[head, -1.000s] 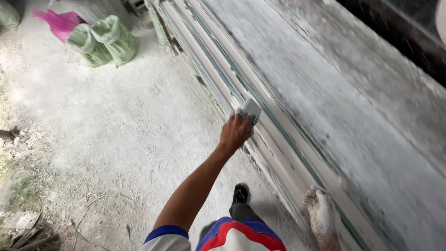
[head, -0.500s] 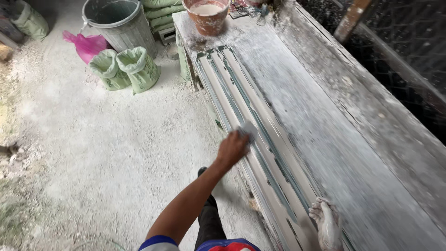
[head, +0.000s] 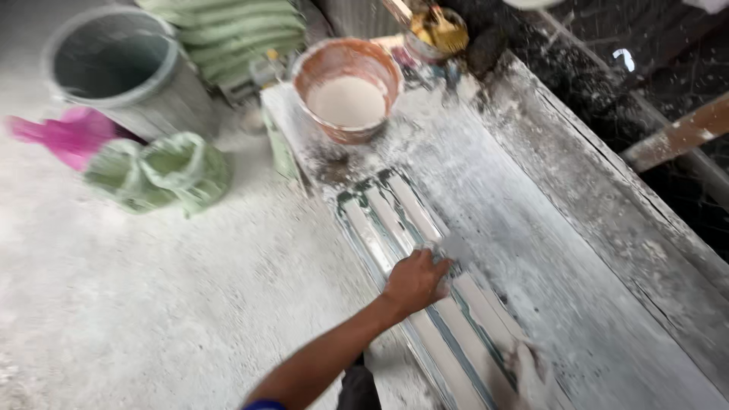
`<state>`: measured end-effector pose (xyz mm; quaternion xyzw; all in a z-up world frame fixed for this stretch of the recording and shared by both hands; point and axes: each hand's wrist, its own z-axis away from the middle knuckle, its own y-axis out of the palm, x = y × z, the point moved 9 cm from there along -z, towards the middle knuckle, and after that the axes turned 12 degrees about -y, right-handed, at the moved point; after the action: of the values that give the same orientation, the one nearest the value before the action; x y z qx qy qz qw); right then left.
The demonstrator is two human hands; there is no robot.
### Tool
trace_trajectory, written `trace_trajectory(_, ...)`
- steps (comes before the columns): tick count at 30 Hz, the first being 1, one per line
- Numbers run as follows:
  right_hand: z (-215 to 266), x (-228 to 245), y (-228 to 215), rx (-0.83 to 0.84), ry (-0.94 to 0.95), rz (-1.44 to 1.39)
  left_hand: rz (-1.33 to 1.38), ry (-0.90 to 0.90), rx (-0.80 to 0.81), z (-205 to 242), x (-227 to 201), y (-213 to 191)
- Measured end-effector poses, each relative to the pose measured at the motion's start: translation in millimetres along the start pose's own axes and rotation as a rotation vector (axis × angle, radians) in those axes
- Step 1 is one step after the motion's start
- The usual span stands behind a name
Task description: The person mixes a white plaster-like substance in a bucket, then uses a trowel to apply it onto a green corrugated metal sheet. They repeatedly scoop the mixture and spread it along the ridges of the sheet, smoothing it with their hand.
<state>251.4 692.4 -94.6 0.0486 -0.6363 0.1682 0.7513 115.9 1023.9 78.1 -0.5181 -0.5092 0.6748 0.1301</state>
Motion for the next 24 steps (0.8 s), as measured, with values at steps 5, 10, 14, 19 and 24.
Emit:
trace_trajectory(5,-7,43,58,0.187,-0.215,0.203,-0.026,-0.085,0.029,-63,84,4)
trace_trajectory(10,-8,100,132,0.440,-0.546,0.615,0.243,-0.292,-0.381,-124,215,-75)
trace_trajectory(14,-26,115,198,0.656,-0.753,1.094,1.006,-0.598,-0.110,-167,256,-35)
trace_trajectory(19,-54,109,279,0.884,-1.001,1.270,1.288,-0.689,-0.069,-225,260,13)
trace_trajectory(24,-78,115,342,0.978,-1.041,1.247,1.175,-0.545,-0.212,-274,263,18)
